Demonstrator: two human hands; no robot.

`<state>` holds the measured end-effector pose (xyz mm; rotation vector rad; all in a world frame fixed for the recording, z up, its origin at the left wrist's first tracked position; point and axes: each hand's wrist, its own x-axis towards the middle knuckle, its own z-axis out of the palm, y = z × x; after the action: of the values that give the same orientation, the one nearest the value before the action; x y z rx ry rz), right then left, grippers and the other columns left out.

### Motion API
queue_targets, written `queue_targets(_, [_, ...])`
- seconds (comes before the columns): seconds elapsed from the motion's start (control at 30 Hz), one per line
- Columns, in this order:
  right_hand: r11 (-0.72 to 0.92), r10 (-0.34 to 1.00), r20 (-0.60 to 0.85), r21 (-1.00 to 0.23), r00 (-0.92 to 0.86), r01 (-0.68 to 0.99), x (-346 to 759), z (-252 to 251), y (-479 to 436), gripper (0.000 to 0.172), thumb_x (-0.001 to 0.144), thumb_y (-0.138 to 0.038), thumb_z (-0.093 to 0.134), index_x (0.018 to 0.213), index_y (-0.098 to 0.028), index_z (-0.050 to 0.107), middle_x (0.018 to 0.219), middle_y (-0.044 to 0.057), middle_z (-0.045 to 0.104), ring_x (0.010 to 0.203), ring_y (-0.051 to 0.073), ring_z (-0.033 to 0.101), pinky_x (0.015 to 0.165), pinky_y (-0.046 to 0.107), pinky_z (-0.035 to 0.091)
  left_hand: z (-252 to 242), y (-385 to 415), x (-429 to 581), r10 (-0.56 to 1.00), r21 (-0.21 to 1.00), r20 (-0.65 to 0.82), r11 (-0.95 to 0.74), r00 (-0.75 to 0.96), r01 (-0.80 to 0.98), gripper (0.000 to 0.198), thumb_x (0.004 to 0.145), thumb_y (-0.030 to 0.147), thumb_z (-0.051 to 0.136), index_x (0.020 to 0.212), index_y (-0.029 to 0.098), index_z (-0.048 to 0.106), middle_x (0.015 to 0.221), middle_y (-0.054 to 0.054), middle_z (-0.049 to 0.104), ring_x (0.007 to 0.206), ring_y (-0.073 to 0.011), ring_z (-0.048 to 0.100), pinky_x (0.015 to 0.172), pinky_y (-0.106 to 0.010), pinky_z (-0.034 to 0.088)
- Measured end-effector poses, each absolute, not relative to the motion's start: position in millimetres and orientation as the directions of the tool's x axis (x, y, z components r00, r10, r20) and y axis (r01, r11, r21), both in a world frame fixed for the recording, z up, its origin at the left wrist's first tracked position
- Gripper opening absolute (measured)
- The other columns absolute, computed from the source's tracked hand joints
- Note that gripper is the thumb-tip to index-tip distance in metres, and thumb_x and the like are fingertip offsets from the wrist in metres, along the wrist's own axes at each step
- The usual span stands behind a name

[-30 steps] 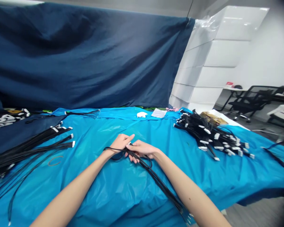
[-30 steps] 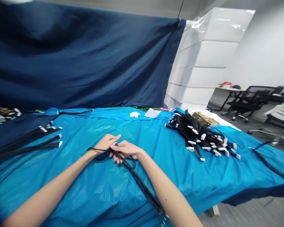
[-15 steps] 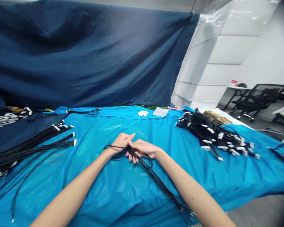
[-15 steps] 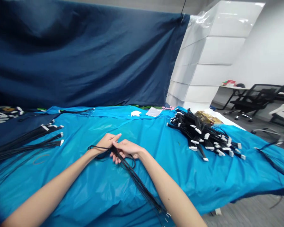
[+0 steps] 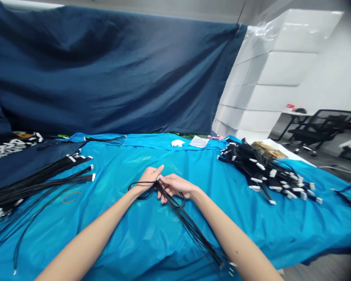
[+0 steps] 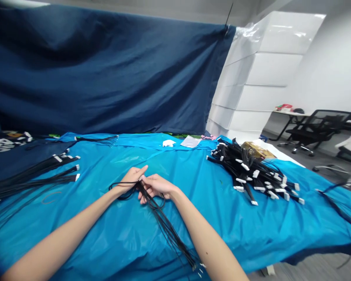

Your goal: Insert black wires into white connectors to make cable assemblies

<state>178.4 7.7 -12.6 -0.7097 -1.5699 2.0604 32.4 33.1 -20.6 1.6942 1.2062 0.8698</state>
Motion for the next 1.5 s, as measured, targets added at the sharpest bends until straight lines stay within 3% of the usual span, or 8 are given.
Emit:
queue_targets(0.27, [-0.253, 0.658, -0.115, -0.965, -0.744, -0.075, 179, -16, 8, 0.04, 0.084, -0.053, 0.04, 0.087, -0.013, 0.044, 0.064, 0.007, 0.064, 0.055, 0.017, 0.064, 0.053, 0.027, 0.052, -21, 40, 31, 0.947, 0.91, 0.109, -0.217, 0.301, 0.353, 0.055, 0.073, 0.061, 0.039, 0.041, 0.016, 0.037, 0.036, 0.004, 0.036, 0.037, -0.0057, 0.028, 0.04, -0.022, 0.019])
queue_targets(0.6, [-0.262, 0.614, -0.151, -0.965, -0.775, -0.02, 178, -14, 8, 0.047, 0.083, -0.053, 0.041, 0.08, -0.008, 0.052, 0.06, 0.009, 0.064, 0.05, 0.016, 0.062, 0.048, 0.025, 0.05, -15, 31, 34, 0.924, 0.958, -0.064, -0.048, 0.376, 0.281, 0.055, 0.072, 0.063, 0.039, 0.045, 0.015, 0.045, 0.038, 0.0, 0.047, 0.03, -0.0088, 0.04, 0.034, -0.023, 0.028])
queue_targets(0.83, [-0.245, 0.576, -0.143, -0.97, -0.805, -0.003, 180, -17, 7, 0.052, 0.08, -0.058, 0.044, 0.081, -0.007, 0.054, 0.062, 0.009, 0.064, 0.05, 0.016, 0.062, 0.049, 0.026, 0.05, -13, 29, 35, 0.896, 0.964, -0.064, -0.059, 0.44, 0.261, 0.052, 0.07, 0.06, 0.045, 0.048, 0.014, 0.049, 0.037, 0.0, 0.049, 0.03, -0.01, 0.043, 0.032, -0.021, 0.026])
queue_targets(0.97, [-0.24, 0.625, -0.15, -0.971, -0.766, -0.005, 176, -14, 9, 0.05, 0.078, -0.058, 0.046, 0.075, -0.008, 0.052, 0.062, 0.009, 0.063, 0.051, 0.017, 0.062, 0.05, 0.027, 0.051, -17, 35, 33, 0.919, 0.971, -0.061, -0.036, 0.39, 0.236, 0.049, 0.07, 0.058, 0.048, 0.047, 0.014, 0.05, 0.037, 0.0, 0.049, 0.031, -0.0096, 0.041, 0.036, -0.022, 0.026])
queue_targets(1.13, [-0.211, 0.736, -0.106, -0.974, -0.669, -0.077, 181, -7, 10, 0.038, 0.076, -0.049, 0.056, 0.082, -0.012, 0.054, 0.065, 0.002, 0.061, 0.055, 0.011, 0.061, 0.052, 0.02, 0.049, -14, 38, 31, 0.96, 0.985, 0.003, -0.051, 0.28, 0.163, 0.047, 0.068, 0.053, 0.055, 0.041, 0.015, 0.044, 0.037, 0.002, 0.044, 0.036, -0.0068, 0.034, 0.042, -0.023, 0.021])
queue_targets(1.27, [-0.151, 0.798, -0.051, -0.981, -0.6, -0.118, 189, -2, 10, 0.035, 0.076, -0.046, 0.058, 0.084, -0.012, 0.058, 0.068, 0.002, 0.061, 0.055, 0.008, 0.059, 0.055, 0.019, 0.049, -11, 40, 28, 0.976, 0.993, 0.028, -0.053, 0.216, 0.11, 0.048, 0.068, 0.052, 0.055, 0.039, 0.017, 0.039, 0.037, 0.003, 0.04, 0.039, -0.0071, 0.032, 0.044, -0.023, 0.021])
queue_targets(1.5, [-0.038, 0.841, 0.03, -0.993, -0.54, -0.115, 194, 2, 10, 0.033, 0.073, -0.044, 0.062, 0.079, -0.012, 0.06, 0.063, 0.001, 0.061, 0.051, 0.008, 0.057, 0.052, 0.018, 0.044, -12, 42, 23, 0.98, 0.999, 0.045, -0.038, 0.196, -0.038, 0.046, 0.071, 0.051, 0.052, 0.043, 0.019, 0.035, 0.038, 0.005, 0.033, 0.038, -0.0075, 0.029, 0.043, -0.024, 0.022])
